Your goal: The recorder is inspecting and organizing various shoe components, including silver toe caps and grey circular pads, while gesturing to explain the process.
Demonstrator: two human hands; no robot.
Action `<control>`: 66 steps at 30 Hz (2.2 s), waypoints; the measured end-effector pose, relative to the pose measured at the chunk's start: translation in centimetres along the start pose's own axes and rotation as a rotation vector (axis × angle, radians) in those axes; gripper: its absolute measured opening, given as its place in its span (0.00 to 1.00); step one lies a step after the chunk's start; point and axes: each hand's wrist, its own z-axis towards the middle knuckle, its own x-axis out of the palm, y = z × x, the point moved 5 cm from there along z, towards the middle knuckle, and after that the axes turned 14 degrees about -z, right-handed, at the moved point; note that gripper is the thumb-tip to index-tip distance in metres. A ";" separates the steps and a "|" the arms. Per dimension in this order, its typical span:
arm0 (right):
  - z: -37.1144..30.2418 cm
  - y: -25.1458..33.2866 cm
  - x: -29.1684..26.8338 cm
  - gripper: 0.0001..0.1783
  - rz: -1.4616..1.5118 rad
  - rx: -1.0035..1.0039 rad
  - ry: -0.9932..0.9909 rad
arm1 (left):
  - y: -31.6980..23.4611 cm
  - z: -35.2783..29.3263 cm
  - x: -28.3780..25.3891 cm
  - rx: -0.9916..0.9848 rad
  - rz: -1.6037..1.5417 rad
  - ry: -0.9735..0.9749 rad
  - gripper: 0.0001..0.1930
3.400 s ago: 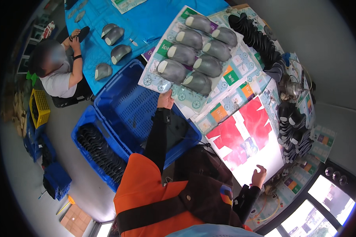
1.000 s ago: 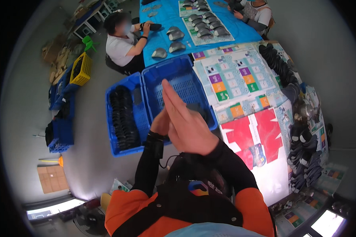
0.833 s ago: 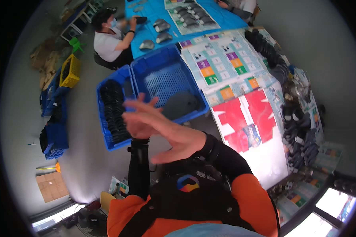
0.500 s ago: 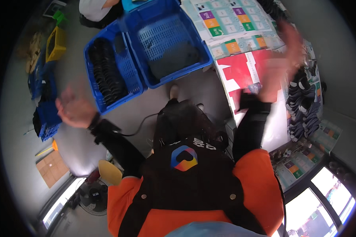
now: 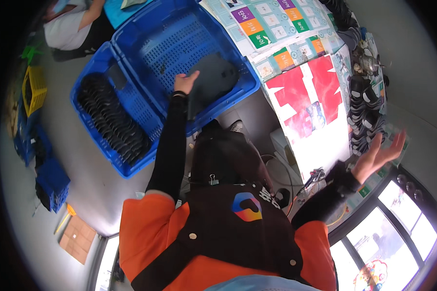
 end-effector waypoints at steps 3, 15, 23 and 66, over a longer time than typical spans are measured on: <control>-1.5 -0.9 -1.2 0.38 -0.195 0.108 0.117 | 0.8 2.5 6.8 -0.112 0.308 0.046 0.53; -7.5 -7.0 -1.7 0.24 -0.626 0.228 0.409 | 0.1 1.3 15.7 -0.199 0.585 0.077 0.26; -7.7 -6.6 1.0 0.22 -0.548 0.188 0.400 | 2.8 3.9 14.6 -0.116 0.317 -0.154 0.28; -17.7 -8.4 11.0 0.11 0.324 0.495 0.375 | -19.0 -28.5 13.7 0.419 -0.260 0.800 0.14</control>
